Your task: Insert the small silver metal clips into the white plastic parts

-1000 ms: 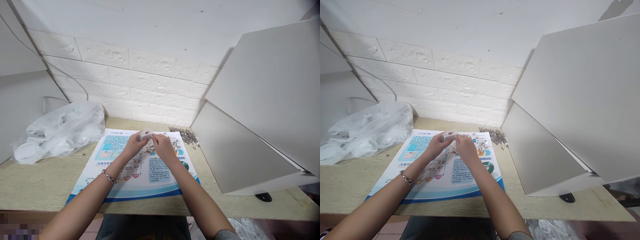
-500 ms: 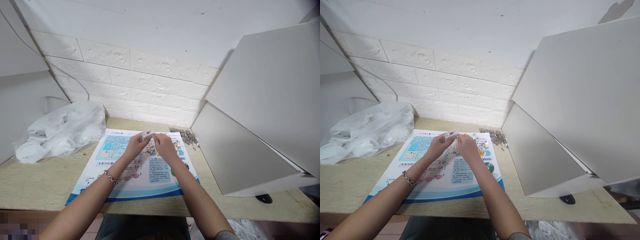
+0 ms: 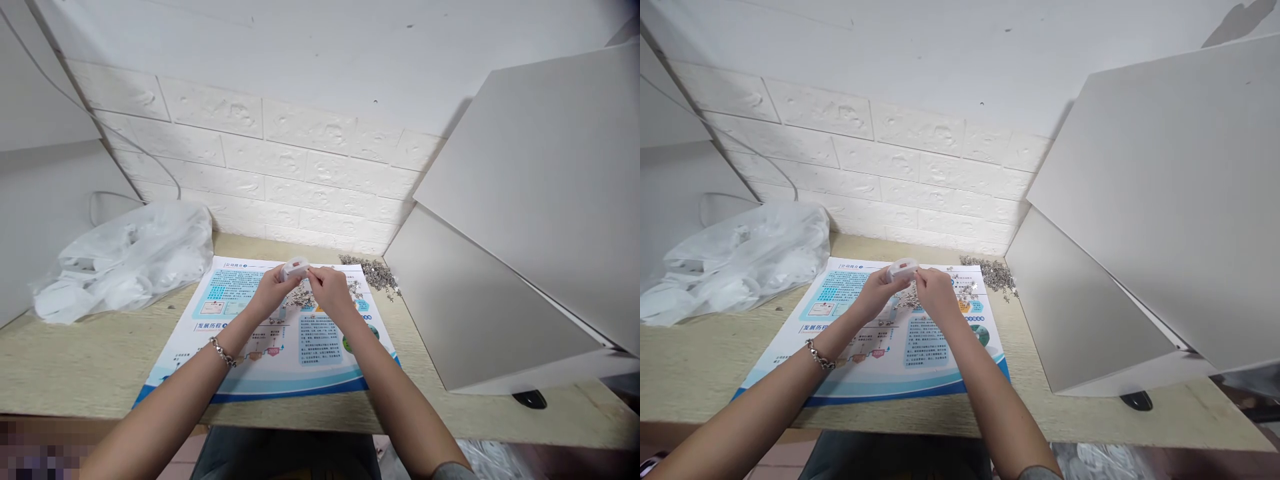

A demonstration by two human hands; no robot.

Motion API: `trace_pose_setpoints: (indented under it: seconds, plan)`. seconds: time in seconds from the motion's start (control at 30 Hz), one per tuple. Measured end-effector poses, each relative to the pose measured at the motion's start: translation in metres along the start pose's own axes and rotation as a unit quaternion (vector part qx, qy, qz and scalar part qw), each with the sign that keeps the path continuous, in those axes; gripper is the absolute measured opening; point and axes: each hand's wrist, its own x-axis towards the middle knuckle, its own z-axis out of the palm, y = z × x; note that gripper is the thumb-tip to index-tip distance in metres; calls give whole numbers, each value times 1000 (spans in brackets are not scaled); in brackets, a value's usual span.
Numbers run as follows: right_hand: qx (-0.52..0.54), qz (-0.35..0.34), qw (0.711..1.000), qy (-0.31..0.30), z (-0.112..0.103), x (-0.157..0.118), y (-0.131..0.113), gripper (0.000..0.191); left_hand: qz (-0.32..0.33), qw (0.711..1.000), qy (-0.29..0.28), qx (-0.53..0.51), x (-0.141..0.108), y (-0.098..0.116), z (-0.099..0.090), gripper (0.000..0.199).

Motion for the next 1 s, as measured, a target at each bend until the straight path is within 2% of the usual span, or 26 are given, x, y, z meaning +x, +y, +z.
trace_pose_setpoints:
  seconds: [0.2, 0.43, 0.6, 0.8, 1.0]
  plan:
    - [-3, 12, 1000, 19, 4, -1, -2, 31, 15, 999, 5, 46, -1, 3, 0, 14]
    - [-25, 25, 999, 33, 8, -1, -5, 28, 58, 990, 47, 121, -4, 8, 3, 16]
    - [-36, 76, 996, 40, 7, -1, -5, 19, 84, 981, 59, 168, -5, 7, 5, 14]
    - [-87, 80, 992, 32, 6, -2, -6, 23, 121, 968, 60, 213, -8, 6, 8, 31]
    - [-95, 72, 992, 31, 5, -3, -8, 26, 140, 962, 69, 226, -8, 6, 8, 36]
